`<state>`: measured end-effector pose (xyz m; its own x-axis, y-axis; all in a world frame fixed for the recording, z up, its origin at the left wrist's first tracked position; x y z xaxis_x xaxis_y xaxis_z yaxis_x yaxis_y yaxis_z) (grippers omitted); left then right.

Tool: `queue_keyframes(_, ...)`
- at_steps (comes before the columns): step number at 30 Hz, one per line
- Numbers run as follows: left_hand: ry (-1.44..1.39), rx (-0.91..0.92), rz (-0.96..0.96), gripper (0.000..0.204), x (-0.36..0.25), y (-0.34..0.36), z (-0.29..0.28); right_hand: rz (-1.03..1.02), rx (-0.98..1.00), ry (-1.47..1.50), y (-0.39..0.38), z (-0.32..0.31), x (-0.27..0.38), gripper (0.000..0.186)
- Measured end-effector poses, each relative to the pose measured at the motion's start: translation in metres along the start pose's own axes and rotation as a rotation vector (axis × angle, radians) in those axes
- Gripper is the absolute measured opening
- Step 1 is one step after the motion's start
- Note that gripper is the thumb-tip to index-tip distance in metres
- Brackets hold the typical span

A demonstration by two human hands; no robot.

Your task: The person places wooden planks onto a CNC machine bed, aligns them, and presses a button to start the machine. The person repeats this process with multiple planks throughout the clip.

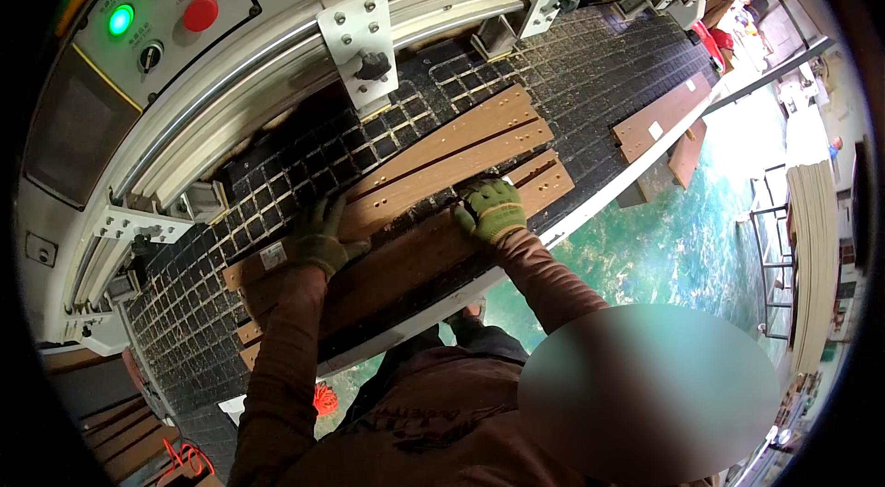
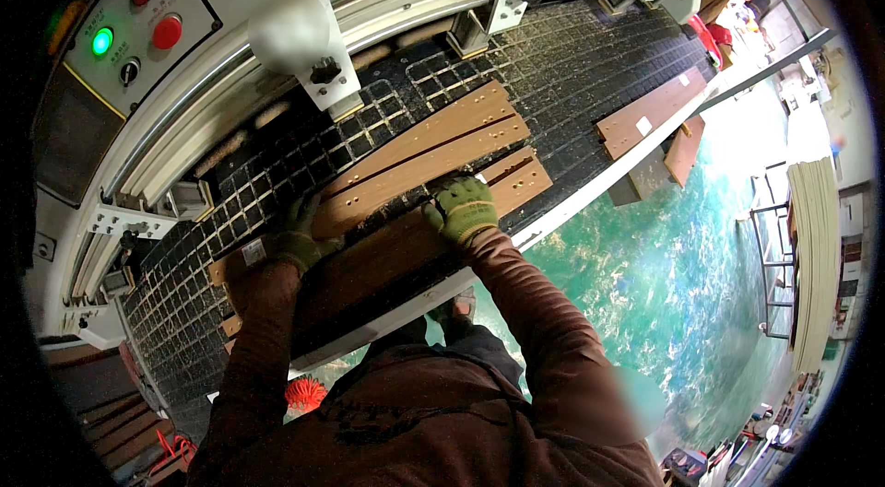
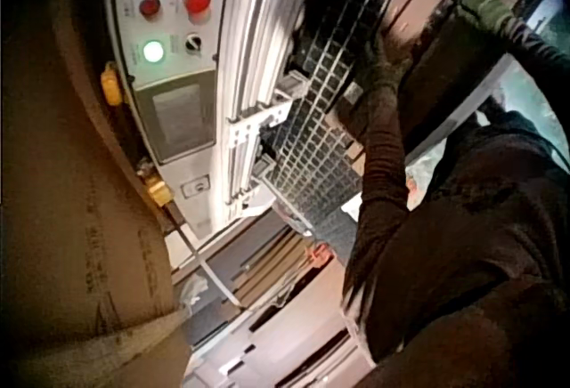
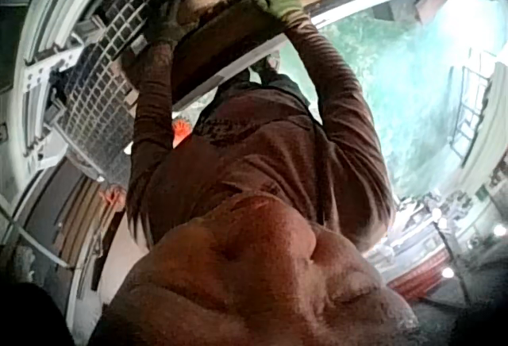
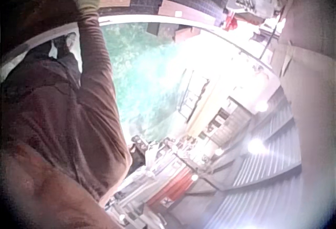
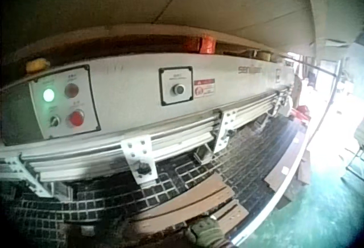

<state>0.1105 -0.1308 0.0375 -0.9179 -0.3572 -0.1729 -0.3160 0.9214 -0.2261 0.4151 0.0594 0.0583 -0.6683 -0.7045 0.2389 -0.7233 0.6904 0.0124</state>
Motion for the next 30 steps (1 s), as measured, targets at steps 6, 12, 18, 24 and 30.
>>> queue_keyframes(6, -0.186, -0.158, 0.055, 0.093, 0.014, 0.007, 0.015, 0.016, 0.089, -0.054, 0.003, -0.005, 0.001, 0.048)
queue_keyframes(12, -0.097, -0.327, 0.082, 0.079, 0.003, 0.007, -0.002, 0.007, 0.041, -0.027, 0.0, -0.001, -0.004, 0.046)
queue_keyframes(18, -0.149, -0.261, 0.035, 0.076, -0.006, -0.003, -0.018, -0.019, -0.056, 0.0, -0.003, -0.005, -0.001, 0.045)
queue_keyframes(24, -0.235, -0.174, 0.095, 0.079, -0.001, -0.01, 0.002, -0.045, 0.107, -0.09, -0.002, -0.015, 0.004, 0.044)
queue_keyframes(30, -0.043, -0.106, -0.148, 0.084, 0.003, 0.041, 0.014, -0.018, 0.088, -0.06, 0.004, -0.007, 0.001, 0.045)
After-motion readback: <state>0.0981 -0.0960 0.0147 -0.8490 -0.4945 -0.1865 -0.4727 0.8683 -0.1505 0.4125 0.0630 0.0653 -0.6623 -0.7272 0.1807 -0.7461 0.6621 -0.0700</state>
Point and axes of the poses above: each hand's wrist, its own y-axis towards the middle knuckle, its own z-axis out of the palm, x = y × z, the point moved 5 cm from there along y, towards the middle knuckle, and after that the axes turned 3 degrees about z, right-handed, at the moved point
